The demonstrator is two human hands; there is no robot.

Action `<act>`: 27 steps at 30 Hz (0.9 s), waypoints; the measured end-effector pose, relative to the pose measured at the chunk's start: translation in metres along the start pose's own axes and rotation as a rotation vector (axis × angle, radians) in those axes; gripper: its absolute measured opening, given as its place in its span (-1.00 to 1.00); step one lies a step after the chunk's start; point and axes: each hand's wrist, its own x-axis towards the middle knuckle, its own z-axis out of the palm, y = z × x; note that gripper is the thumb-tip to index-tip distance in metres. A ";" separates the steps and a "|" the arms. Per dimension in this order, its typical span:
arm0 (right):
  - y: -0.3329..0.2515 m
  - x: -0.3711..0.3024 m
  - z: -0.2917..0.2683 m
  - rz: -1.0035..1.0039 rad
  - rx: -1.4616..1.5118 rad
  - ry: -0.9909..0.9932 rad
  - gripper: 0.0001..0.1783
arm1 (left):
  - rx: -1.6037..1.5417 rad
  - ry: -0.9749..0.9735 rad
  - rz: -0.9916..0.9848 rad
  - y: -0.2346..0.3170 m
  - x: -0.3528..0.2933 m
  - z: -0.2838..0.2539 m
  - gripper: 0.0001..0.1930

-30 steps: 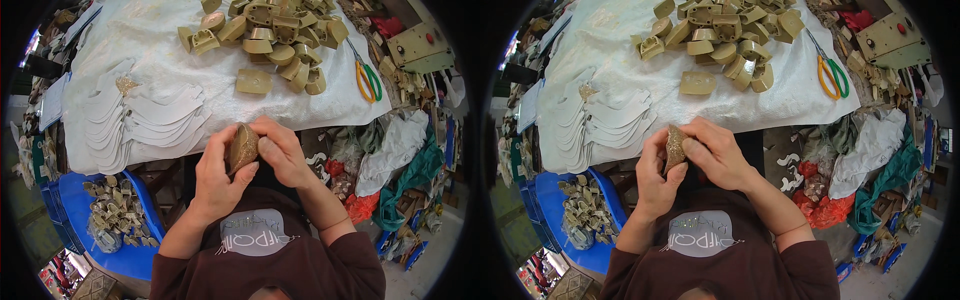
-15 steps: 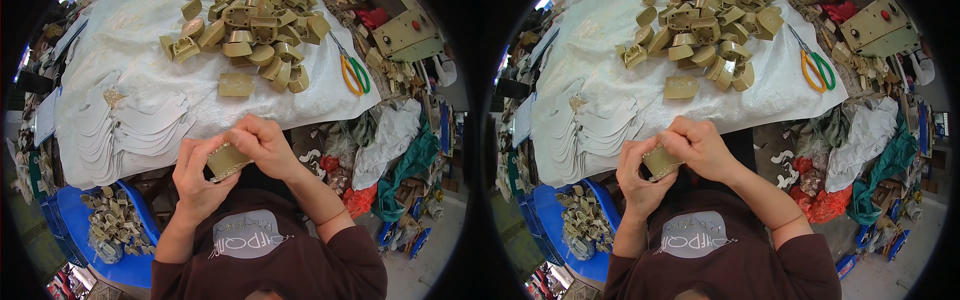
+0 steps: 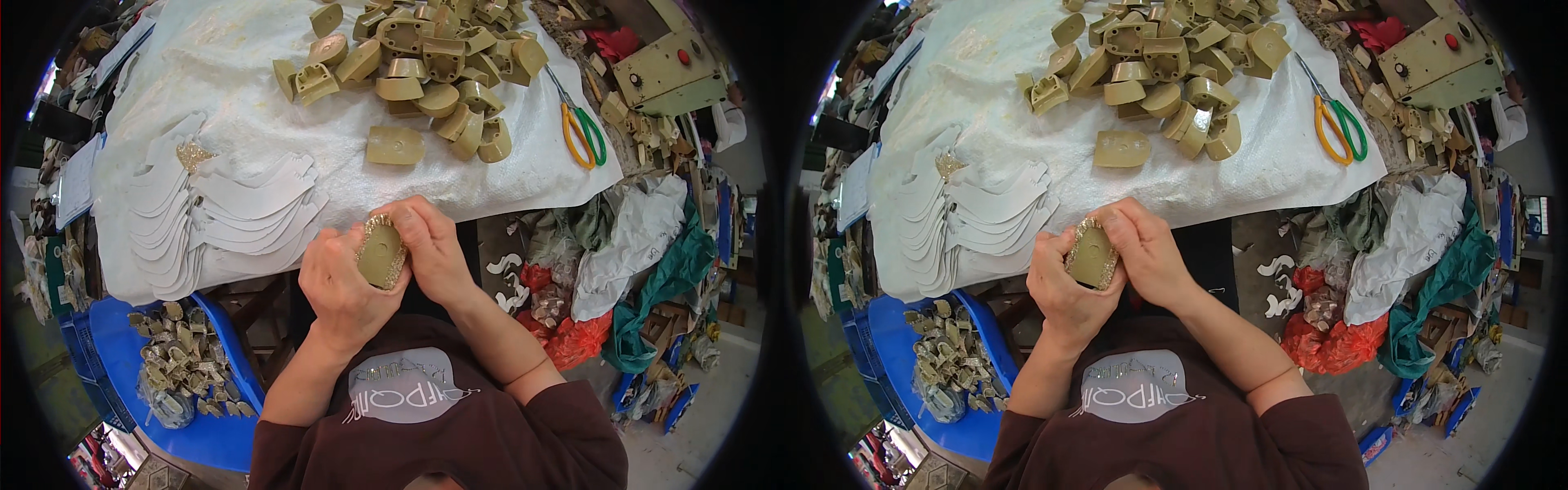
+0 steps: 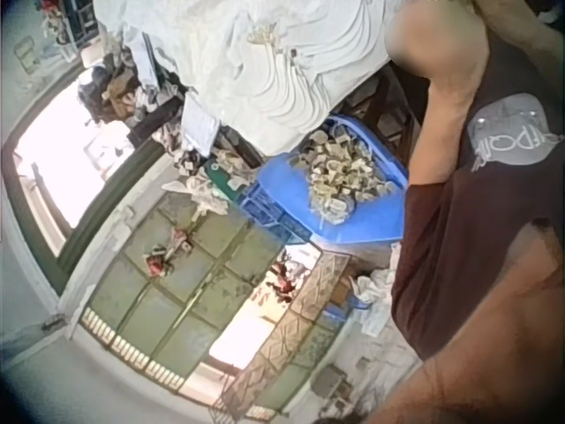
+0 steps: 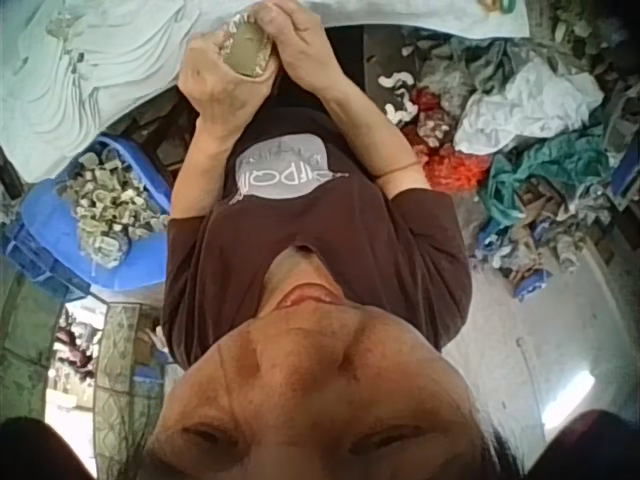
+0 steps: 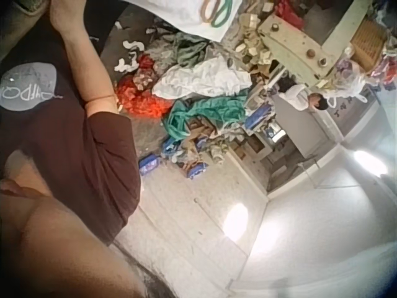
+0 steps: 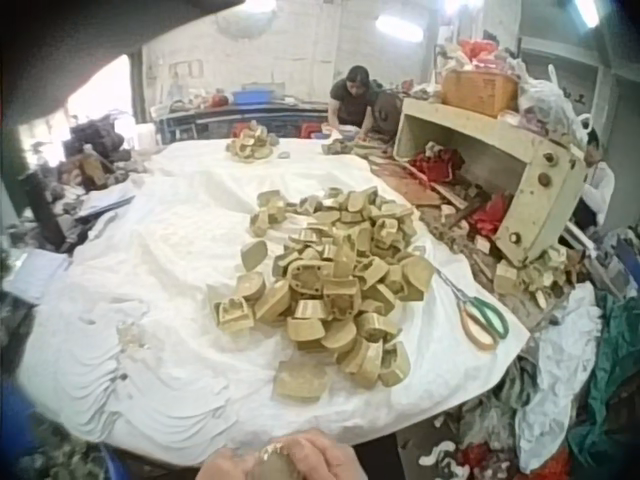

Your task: The person repeatedly picks up beige plastic components and white curved inserts from a table, fits the inserts into the components, and places the assembled units into a pile. The person handles the items one at a time throughout the clip.

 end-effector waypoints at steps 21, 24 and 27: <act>-0.005 0.070 0.054 -0.739 -0.895 -0.114 -0.79 | 0.428 0.268 -0.707 -0.122 -0.093 -0.153 -0.48; -0.003 0.078 0.058 -0.698 -0.928 -0.143 -0.78 | 0.989 0.325 -0.694 -0.163 -0.128 -0.211 -0.49; -0.001 0.083 0.065 -0.688 -0.982 -0.145 -0.80 | 0.901 0.314 -0.637 -0.151 -0.111 -0.206 -0.54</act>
